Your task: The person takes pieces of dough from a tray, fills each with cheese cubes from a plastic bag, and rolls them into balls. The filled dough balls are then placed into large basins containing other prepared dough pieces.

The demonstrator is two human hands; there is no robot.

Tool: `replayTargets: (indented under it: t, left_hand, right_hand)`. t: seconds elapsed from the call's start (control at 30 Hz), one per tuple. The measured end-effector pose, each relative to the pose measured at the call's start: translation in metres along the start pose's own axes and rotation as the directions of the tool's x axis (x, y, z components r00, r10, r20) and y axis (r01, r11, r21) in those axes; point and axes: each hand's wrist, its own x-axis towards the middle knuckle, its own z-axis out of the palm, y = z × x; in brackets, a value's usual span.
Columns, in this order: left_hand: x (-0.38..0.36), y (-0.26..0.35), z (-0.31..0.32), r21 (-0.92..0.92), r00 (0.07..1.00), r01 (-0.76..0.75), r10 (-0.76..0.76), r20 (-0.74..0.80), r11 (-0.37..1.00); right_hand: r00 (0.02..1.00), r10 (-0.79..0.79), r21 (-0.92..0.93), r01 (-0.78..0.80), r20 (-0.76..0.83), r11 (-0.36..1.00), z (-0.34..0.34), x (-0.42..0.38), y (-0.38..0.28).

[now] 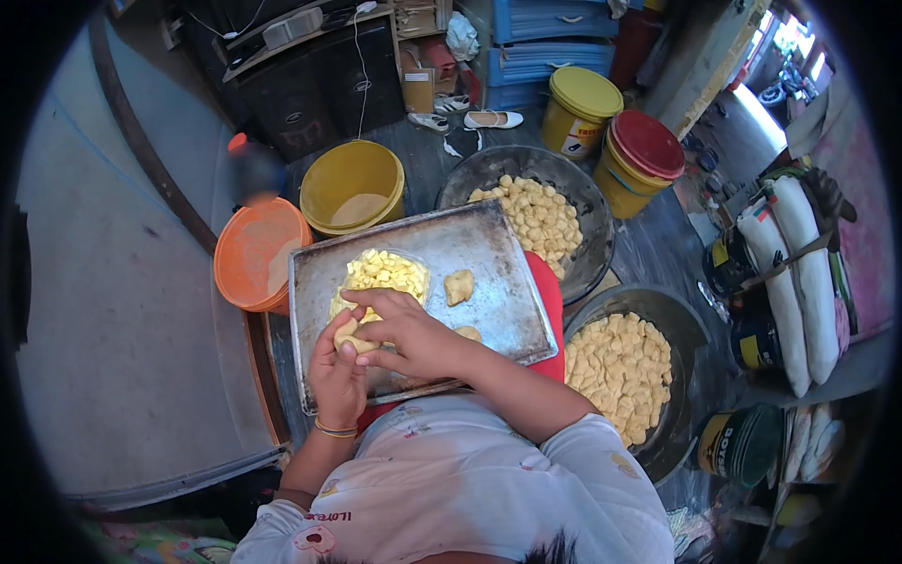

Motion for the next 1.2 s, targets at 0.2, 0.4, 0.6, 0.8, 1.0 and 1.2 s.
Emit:
replayTargets:
  t: [0.2,0.4,0.6,0.8,1.0,1.2]
  left_hand:
    - [0.012,-0.012,0.018,0.216,0.953,-0.266,0.224,0.201,0.939]
    - [0.016,-0.007,0.003,0.359,0.941,-0.159,0.030,0.338,0.920]
    - [0.008,-0.027,-0.007,0.388,0.944,-0.032,-0.101,0.316,0.921]
    - [0.007,-0.029,-0.009,0.423,0.915,0.159,-0.294,0.277,0.892]
    - [0.006,-0.032,0.007,0.300,0.983,0.169,-0.184,0.023,0.939]
    - [0.009,-0.031,-0.008,0.203,0.939,0.336,-0.345,0.007,0.920]
  right_hand:
    - [0.998,-0.016,0.075,0.020,-0.059,0.997,0.008,-0.020,0.012]
    - [0.582,0.304,0.144,-0.304,-0.754,0.942,-0.063,-0.048,0.039]
    - [0.705,-0.125,-0.637,-0.531,-0.698,0.559,-0.112,-0.046,0.049]
    - [0.869,0.376,-0.703,-0.486,-0.323,0.520,-0.035,-0.070,0.092]
    - [0.797,0.597,-0.004,-0.600,0.088,0.800,-0.047,-0.038,0.050]
    - [0.903,0.416,-0.058,-0.424,-0.107,0.904,-0.013,-0.015,0.069]
